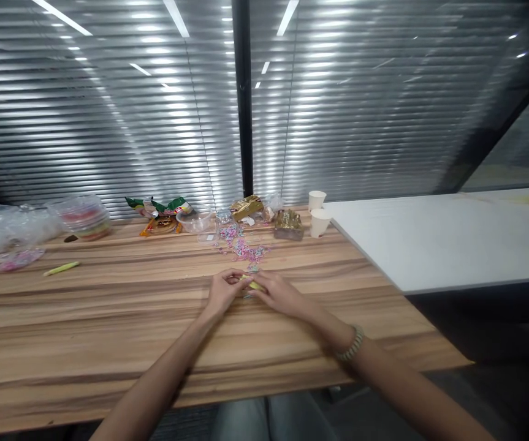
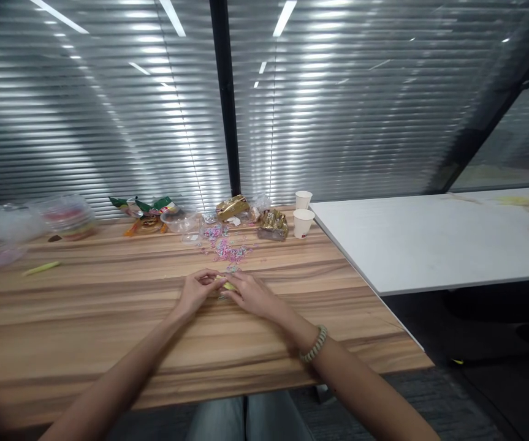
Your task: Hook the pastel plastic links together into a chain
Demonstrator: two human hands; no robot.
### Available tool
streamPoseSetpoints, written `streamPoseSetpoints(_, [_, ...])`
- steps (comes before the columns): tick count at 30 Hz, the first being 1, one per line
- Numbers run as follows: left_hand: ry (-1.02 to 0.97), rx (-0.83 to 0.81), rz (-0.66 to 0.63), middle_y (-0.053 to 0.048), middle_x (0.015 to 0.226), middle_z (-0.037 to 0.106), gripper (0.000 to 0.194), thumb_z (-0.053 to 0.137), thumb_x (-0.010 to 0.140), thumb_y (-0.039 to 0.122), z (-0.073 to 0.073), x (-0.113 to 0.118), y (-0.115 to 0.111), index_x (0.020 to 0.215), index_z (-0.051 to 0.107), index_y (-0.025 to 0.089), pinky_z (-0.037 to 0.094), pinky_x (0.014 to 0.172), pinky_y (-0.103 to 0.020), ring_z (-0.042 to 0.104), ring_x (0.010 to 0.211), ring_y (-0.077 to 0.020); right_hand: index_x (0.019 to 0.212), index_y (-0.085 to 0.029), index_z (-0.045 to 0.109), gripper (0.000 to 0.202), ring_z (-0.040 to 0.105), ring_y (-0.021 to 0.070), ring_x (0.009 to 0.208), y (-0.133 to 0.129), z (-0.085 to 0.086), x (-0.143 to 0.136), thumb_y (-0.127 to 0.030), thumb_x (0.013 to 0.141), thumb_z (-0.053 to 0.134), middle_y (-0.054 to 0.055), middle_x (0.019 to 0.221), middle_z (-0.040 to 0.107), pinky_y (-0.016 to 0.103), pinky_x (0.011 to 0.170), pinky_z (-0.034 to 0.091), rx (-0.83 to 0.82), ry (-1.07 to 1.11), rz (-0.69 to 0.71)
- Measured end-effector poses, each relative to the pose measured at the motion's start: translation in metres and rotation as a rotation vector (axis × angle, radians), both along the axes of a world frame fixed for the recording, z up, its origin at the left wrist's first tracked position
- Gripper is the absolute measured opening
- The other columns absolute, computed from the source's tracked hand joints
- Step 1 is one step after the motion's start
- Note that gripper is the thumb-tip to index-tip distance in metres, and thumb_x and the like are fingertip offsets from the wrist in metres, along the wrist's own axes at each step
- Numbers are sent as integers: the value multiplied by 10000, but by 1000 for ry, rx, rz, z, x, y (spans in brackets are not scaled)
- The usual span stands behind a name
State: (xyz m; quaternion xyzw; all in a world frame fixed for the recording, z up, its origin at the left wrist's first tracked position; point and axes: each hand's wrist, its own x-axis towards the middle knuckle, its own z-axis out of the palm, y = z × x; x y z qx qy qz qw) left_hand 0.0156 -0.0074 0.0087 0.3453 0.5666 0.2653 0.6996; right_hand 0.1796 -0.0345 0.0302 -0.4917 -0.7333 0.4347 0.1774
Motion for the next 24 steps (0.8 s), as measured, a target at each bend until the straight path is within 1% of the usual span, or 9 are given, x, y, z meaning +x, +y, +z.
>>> streamPoseSetpoints(4, [-127,-89,66,-31,699,652,330,747,540,330,3,-2,5,793,651,141,471,622,-252,589,618,-132,967,-170,583,247,539,172,848,0,-5,1,-276,890,373,86,928,597,296,756,418,64,-90,-37])
streamPoseSetpoints(7, [-61,14,84,-46,766,670,342,714,584,355,2,-13,18,858,658,159,454,671,-257,595,677,-143,904,-164,585,226,540,174,789,1,-7,3,-211,881,366,86,850,603,277,703,406,81,-168,-109])
streamPoseSetpoints(9, [120,147,10,-49,741,665,272,710,583,351,3,-23,26,764,676,152,427,636,-239,575,656,-144,932,-160,569,207,541,170,747,0,-9,5,-159,854,377,83,829,606,259,667,391,50,-214,-157])
streamPoseSetpoints(10, [187,201,-70,-47,710,658,240,705,586,351,4,-28,30,717,680,151,409,608,-232,557,631,-143,957,-157,557,213,539,165,714,0,-10,5,-143,842,378,79,812,605,249,642,383,25,-234,-182])
streamPoseSetpoints(13, [230,312,-351,-36,644,630,181,704,574,339,8,-37,32,634,681,169,362,562,-224,507,598,-143,1034,-155,502,241,523,154,630,-3,-13,5,-144,831,373,51,741,591,232,586,354,-55,-236,-235])
streamPoseSetpoints(14, [224,331,-413,-33,634,621,167,716,551,327,8,-38,31,617,680,177,352,557,-223,495,598,-146,1043,-159,486,240,519,152,624,-4,-13,5,-150,835,366,41,730,583,230,583,350,-73,-212,-249])
streamPoseSetpoints(18, [246,347,-480,-31,630,589,141,736,489,275,5,-36,25,577,668,190,348,565,-227,482,610,-155,992,-170,468,195,518,163,730,-4,-8,2,-201,870,321,50,815,563,252,659,367,-76,-82,-344])
streamPoseSetpoints(21, [254,365,-507,-37,664,581,103,700,547,271,4,-33,21,578,657,184,359,593,-233,492,627,-154,955,-175,458,229,504,165,759,-3,-2,-1,-271,903,257,55,844,545,273,693,378,-122,-7,-410])
streamPoseSetpoints(24, [212,381,-525,-37,691,583,109,654,623,284,9,-28,21,614,649,176,362,609,-232,494,643,-147,989,-193,447,224,505,153,791,-4,1,-4,-332,899,297,38,877,545,264,716,388,-198,87,-386])
